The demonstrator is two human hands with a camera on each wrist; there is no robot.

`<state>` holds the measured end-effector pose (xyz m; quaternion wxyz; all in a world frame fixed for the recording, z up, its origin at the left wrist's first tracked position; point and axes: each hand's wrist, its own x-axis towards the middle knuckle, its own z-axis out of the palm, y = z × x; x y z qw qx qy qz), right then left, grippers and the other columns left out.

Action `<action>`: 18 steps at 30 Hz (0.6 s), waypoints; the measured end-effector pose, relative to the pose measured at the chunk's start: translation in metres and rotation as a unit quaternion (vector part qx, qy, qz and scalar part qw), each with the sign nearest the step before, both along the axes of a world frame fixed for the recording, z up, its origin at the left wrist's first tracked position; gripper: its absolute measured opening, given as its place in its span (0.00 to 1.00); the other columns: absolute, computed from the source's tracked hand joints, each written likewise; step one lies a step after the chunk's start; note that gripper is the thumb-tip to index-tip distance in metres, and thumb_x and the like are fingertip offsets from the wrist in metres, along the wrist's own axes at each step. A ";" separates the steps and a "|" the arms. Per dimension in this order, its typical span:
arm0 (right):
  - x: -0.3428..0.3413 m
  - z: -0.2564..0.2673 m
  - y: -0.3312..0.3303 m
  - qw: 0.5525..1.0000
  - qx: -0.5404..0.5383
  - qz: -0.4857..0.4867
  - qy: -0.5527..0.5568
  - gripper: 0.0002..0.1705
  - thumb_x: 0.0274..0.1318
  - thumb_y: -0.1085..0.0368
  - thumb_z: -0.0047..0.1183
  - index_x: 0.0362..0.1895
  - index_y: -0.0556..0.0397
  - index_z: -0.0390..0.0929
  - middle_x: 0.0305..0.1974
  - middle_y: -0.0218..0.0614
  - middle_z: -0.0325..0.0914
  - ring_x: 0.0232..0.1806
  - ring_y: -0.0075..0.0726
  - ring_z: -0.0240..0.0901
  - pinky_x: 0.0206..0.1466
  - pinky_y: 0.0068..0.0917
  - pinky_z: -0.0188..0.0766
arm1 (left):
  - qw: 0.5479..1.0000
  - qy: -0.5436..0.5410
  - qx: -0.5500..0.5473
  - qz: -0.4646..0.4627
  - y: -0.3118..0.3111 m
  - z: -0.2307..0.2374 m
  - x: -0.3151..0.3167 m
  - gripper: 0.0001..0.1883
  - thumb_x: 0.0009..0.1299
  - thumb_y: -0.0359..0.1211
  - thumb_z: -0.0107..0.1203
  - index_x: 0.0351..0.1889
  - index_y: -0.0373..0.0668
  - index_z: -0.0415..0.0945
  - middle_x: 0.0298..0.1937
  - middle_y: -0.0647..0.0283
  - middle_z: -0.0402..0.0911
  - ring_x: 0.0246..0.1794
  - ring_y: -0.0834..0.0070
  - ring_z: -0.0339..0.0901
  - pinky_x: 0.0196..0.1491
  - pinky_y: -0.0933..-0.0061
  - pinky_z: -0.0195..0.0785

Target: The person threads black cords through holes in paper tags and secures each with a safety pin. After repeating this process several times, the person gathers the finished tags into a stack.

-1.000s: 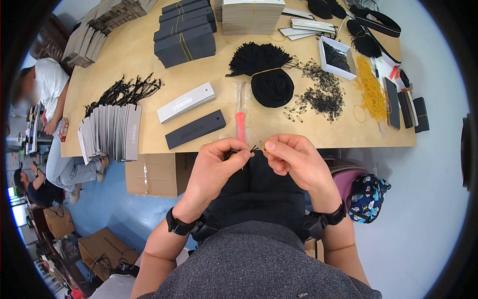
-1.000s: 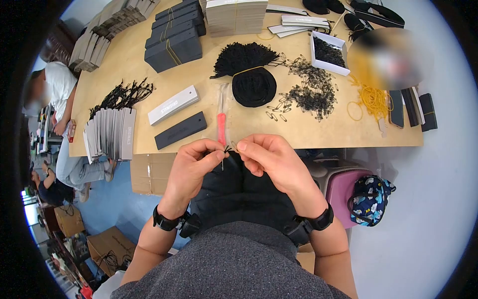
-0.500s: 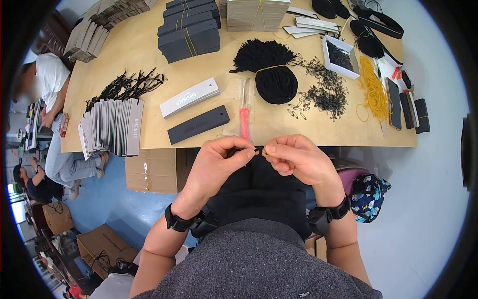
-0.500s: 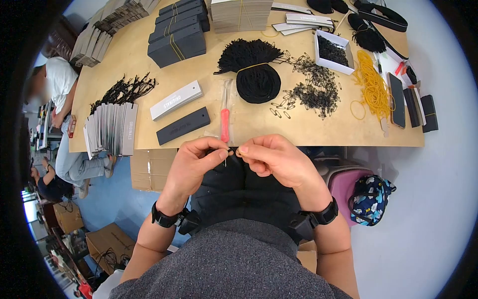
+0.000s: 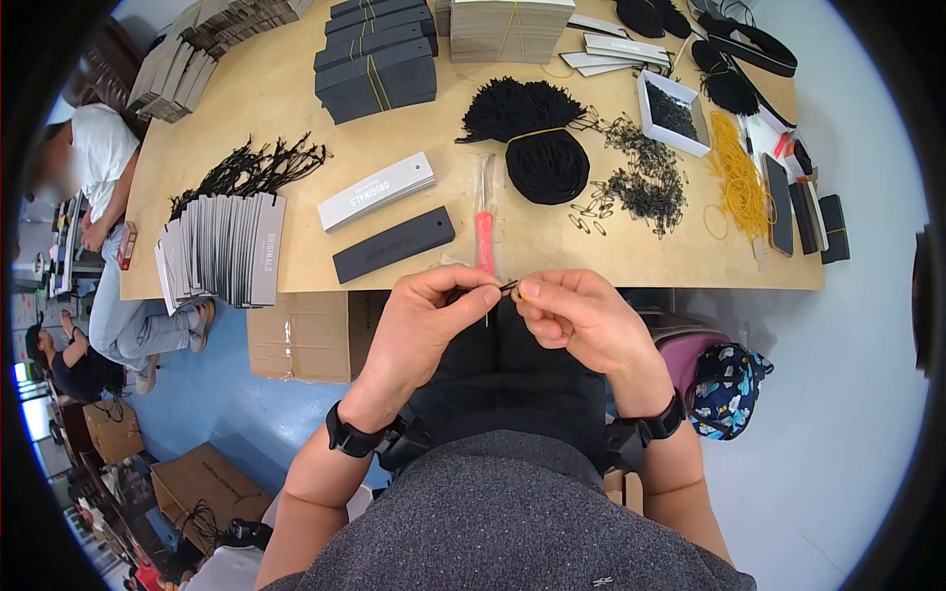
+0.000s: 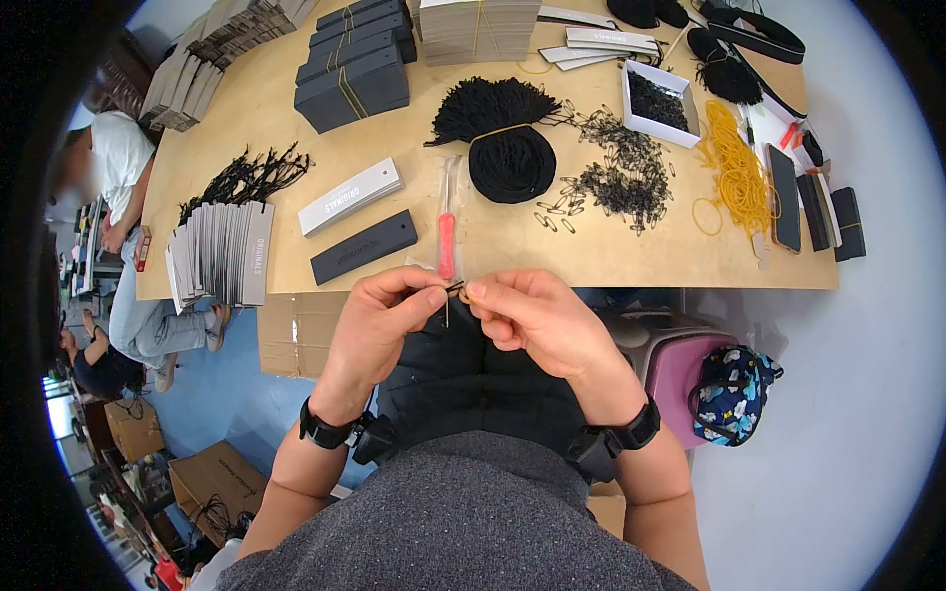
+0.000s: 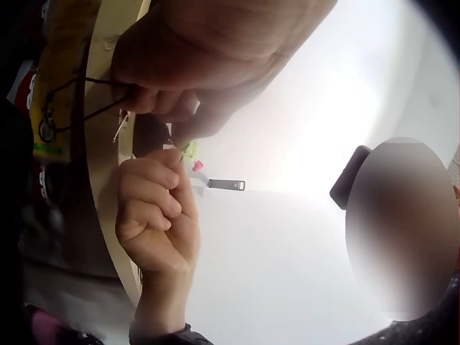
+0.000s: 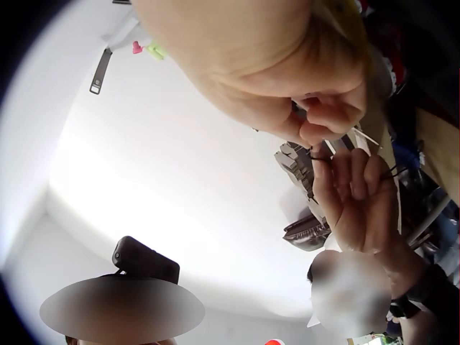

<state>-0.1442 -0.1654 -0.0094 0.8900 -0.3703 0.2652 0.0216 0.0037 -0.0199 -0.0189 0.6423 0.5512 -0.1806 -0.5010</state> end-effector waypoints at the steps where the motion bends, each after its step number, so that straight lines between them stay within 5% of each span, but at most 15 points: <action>1: 0.000 0.000 0.001 1.000 -0.001 -0.017 0.000 0.14 0.69 0.59 0.56 0.35 0.58 0.76 0.28 0.25 0.69 0.24 0.15 0.60 0.23 0.16 0.52 | 1.000 0.005 -0.008 0.004 0.000 0.000 0.000 0.07 0.70 0.25 0.62 0.45 0.36 0.84 0.33 0.72 0.81 0.27 0.90 0.63 0.28 0.85 0.53; 9: 0.002 0.001 0.009 0.998 0.050 -0.026 -0.017 0.14 0.69 0.59 0.55 0.33 0.55 0.75 0.28 0.25 0.68 0.24 0.16 0.59 0.24 0.16 0.53 | 0.999 0.017 -0.040 0.026 0.001 -0.004 -0.001 0.07 0.70 0.25 0.62 0.45 0.37 0.83 0.32 0.73 0.80 0.26 0.91 0.61 0.28 0.85 0.51; 18: 0.002 0.001 0.012 0.998 -0.022 -0.053 -0.007 0.15 0.70 0.58 0.55 0.33 0.55 0.76 0.28 0.24 0.68 0.24 0.15 0.59 0.25 0.17 0.53 | 0.999 0.014 -0.028 0.022 0.002 -0.001 -0.001 0.05 0.69 0.25 0.62 0.42 0.37 0.82 0.30 0.74 0.77 0.25 0.91 0.60 0.27 0.86 0.50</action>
